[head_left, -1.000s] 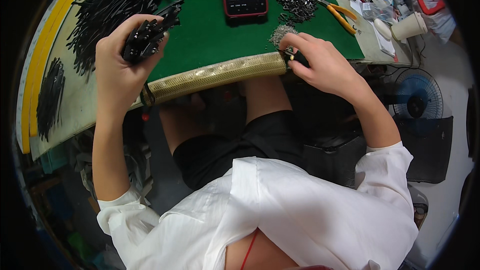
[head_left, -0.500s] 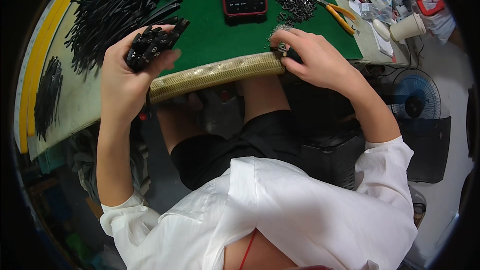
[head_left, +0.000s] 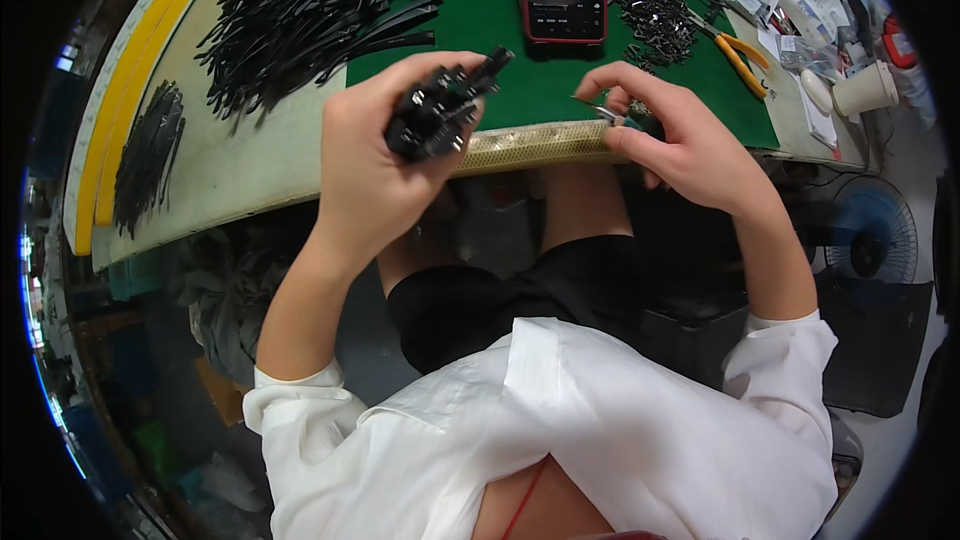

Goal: The person repeatedly picks up black cable segments and small metal connectors from a green workbench, inserts the connectors into the cable ends, and places the assembled units back on the table. The process is continuous and repetitive throughout the clip.

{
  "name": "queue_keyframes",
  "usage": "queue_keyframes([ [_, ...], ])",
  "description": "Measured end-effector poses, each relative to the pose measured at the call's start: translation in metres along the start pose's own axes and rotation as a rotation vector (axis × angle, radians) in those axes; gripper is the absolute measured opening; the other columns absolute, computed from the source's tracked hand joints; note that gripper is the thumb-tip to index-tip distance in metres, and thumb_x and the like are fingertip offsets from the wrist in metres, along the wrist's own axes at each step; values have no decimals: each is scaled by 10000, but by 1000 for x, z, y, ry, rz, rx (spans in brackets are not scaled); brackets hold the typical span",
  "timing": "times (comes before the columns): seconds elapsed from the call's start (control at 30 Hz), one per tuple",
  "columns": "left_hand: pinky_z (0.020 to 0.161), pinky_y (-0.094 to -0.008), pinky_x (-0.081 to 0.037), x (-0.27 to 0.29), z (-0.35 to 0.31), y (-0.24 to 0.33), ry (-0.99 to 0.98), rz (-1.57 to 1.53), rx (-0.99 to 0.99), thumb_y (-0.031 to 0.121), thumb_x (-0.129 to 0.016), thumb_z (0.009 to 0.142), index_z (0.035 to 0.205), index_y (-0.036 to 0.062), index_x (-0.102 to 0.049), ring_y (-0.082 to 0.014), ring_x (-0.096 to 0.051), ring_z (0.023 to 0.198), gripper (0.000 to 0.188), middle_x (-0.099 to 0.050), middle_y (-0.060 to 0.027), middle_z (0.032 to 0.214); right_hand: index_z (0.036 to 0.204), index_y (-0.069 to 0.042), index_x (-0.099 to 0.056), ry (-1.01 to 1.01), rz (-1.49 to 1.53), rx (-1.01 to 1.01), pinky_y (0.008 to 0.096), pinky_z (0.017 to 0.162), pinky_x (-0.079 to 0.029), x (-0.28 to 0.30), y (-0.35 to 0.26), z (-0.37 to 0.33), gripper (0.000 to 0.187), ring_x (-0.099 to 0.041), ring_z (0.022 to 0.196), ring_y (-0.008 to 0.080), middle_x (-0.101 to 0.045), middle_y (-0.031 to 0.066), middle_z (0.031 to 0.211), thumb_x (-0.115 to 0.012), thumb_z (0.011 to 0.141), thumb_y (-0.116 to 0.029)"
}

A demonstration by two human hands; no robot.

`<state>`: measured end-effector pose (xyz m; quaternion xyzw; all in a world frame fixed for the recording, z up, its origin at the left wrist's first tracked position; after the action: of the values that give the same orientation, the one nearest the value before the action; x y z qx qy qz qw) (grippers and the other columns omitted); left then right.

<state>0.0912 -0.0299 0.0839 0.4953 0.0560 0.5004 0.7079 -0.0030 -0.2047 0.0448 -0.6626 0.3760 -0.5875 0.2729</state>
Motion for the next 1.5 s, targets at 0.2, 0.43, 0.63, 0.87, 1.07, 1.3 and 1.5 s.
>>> queue_keyframes([
  [0.2,633,-263,-506,-11,-5,27,49,269,-259,-21,-703,744,1074,-18,-655,-172,-651,694,333,-687,-84,827,1302,-136,-528,-69,821,7,164,412,-395,-40,-33,-8,365,-561,535,45,-566,41,1030,-623,956,-204],
  [0.43,597,-334,-540,-11,-11,33,107,236,-335,-21,-753,586,1021,-18,-647,-303,-683,702,448,-679,-145,831,1318,-127,-511,-84,920,15,166,415,-404,-51,-33,-6,389,-574,537,54,-571,48,1048,-622,958,-226],
  [0.63,616,-281,-525,-15,-16,43,75,343,-426,71,-791,729,1085,-28,-649,-209,-680,679,397,-697,-128,856,1254,-82,-487,-118,1028,-46,173,413,-394,-59,-33,-8,295,-561,517,53,-605,33,884,-556,1000,-216],
  [0.87,614,-328,-534,-18,-15,38,31,391,-449,8,-756,635,1037,-29,-654,-275,-684,691,417,-689,-141,846,1222,-16,-425,329,394,321,311,465,-435,-40,-35,-5,301,-594,515,223,-616,112,722,-557,983,-144],
  [1.07,651,-374,-538,-25,-7,15,27,464,-229,-43,-707,592,1027,23,-637,-336,-677,745,446,-678,-144,858,1285,1,-413,512,-395,464,405,531,-503,-44,-59,-14,580,-641,643,333,-589,154,867,-696,785,-85],
  [1.3,626,-383,-514,67,12,-43,241,626,25,32,-753,743,1070,57,-646,-346,-677,717,344,-697,-140,814,1345,-109,-463,409,-645,621,439,643,-572,17,-44,24,625,-701,780,339,-681,153,1029,-620,759,39],
  [1.5,669,-418,-528,64,45,-77,154,866,125,140,-747,788,1012,77,-686,-344,-683,778,241,-713,-125,837,1439,-184,-443,541,-706,511,375,849,-559,90,-1,56,749,-674,1081,310,-626,97,1326,-594,761,98],
])
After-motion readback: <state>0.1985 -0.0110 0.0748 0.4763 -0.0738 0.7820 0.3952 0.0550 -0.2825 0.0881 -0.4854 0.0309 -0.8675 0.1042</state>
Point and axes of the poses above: each hand's wrist, its own z-axis towards the middle knuckle, its own x-axis out of the back of the hand, y = z × x, the point moved 10 cm from there along z, towards the middle knuckle
